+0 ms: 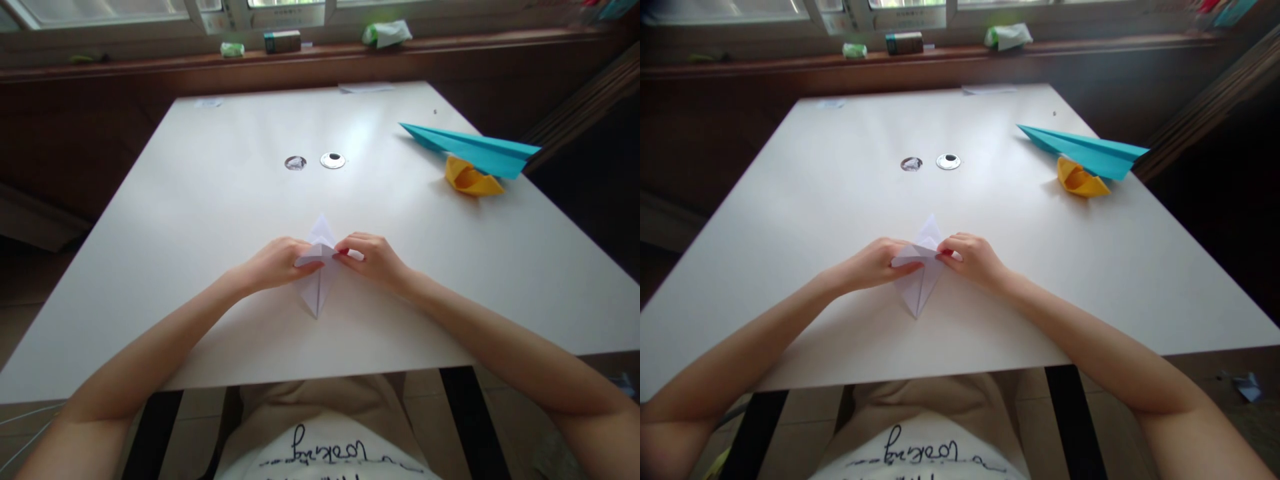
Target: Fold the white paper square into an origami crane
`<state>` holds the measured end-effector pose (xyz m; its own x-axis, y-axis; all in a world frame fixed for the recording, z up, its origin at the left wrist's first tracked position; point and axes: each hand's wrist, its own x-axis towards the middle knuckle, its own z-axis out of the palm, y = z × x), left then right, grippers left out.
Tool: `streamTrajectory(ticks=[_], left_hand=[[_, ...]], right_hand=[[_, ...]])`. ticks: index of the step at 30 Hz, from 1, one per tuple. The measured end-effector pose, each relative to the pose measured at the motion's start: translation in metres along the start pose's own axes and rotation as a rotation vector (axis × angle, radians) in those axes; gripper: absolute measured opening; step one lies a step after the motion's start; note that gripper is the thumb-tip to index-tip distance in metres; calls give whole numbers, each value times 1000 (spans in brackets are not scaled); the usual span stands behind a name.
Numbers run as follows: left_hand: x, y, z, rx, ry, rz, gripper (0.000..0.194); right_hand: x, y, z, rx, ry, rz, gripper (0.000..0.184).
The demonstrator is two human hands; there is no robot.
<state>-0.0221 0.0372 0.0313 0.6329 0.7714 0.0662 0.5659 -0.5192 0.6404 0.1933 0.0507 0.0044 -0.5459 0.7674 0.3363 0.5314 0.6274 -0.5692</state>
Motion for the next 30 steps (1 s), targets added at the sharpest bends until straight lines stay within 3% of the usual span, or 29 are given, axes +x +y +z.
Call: streamTrajectory(ticks=[2,6,11,14,24,30], left_hand=[[2,-3,-1,8,7,-56,36],[6,-7,-2,-63,124,-150,33],[8,-7,1,-145,210,-212,31],[9,-6,2,-125,209,-218,34],[6,-8,2,-117,178,-216,39],[6,-9,2,-156,162,-211,36]], right_hand=[[1,-1,-1,71,-4,79,11],[2,-1,0,167,-35,210,7],[6,-5,5,62,-35,219,16],[8,-7,7,43,-35,207,23],[6,-1,-5,176,-115,202,8],[3,-6,-4,40,-86,183,5]])
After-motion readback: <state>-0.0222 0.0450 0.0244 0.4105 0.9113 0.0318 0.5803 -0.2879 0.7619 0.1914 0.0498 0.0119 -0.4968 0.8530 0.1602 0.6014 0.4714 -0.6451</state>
